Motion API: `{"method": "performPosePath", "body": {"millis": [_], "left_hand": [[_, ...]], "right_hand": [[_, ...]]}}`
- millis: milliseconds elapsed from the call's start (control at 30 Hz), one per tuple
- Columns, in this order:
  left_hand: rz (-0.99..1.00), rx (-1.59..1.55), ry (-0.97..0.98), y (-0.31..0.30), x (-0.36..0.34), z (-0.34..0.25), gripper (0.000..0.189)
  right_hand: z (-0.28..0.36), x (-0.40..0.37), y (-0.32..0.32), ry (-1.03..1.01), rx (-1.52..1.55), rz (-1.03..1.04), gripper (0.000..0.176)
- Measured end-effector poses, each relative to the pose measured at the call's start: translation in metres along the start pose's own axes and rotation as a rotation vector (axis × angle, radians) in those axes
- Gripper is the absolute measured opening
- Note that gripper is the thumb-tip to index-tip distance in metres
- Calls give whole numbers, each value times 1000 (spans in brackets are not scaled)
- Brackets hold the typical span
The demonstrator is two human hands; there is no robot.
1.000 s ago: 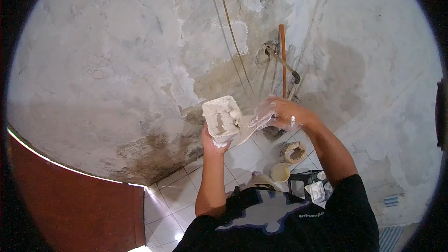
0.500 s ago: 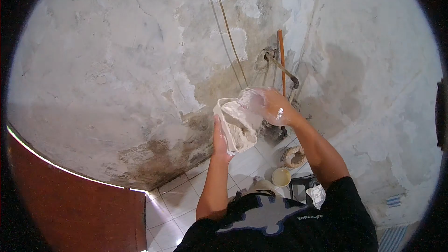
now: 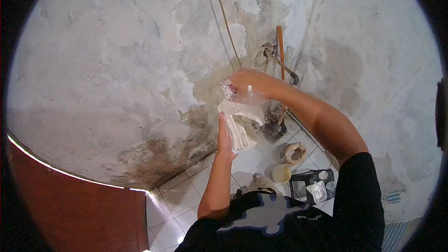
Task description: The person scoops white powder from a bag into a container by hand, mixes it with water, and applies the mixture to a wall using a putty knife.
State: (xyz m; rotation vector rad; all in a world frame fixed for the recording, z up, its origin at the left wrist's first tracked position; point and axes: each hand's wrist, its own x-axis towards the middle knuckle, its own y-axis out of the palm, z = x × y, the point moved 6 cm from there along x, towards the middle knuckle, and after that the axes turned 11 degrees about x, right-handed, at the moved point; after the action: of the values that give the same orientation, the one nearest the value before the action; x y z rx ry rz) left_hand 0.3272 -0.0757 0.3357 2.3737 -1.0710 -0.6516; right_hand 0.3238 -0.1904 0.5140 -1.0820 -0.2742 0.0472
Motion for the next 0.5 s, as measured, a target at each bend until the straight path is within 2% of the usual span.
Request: {"method": "performPosePath", "body": {"millis": [67,133,267,333,367,433,467,500], "left_hand": [[9,-7,-30,0,2,3,69],[-13,-27,-18,2,1,2,68],[54,-110,-5,-2,2,-1,65],[25,-186,34,-4,-4,-10,61],[21,-190,38,-8,-5,-12,61],[20,-253,95,-16,-7,-19,59],[15,-263,105,-18,-8,-22,59],[-18,-295,125,-21,-9,-27,58]], "right_hand": [[3,9,-1,-56,2,5,30],[8,16,6,-10,-3,283,28],[4,24,10,72,24,409,28],[0,17,4,126,478,319,29],[0,12,3,122,477,325,29],[-6,1,-10,192,463,82,27],[-4,-7,-5,185,457,95,27],[-6,-18,-4,256,618,-58,28]]}}
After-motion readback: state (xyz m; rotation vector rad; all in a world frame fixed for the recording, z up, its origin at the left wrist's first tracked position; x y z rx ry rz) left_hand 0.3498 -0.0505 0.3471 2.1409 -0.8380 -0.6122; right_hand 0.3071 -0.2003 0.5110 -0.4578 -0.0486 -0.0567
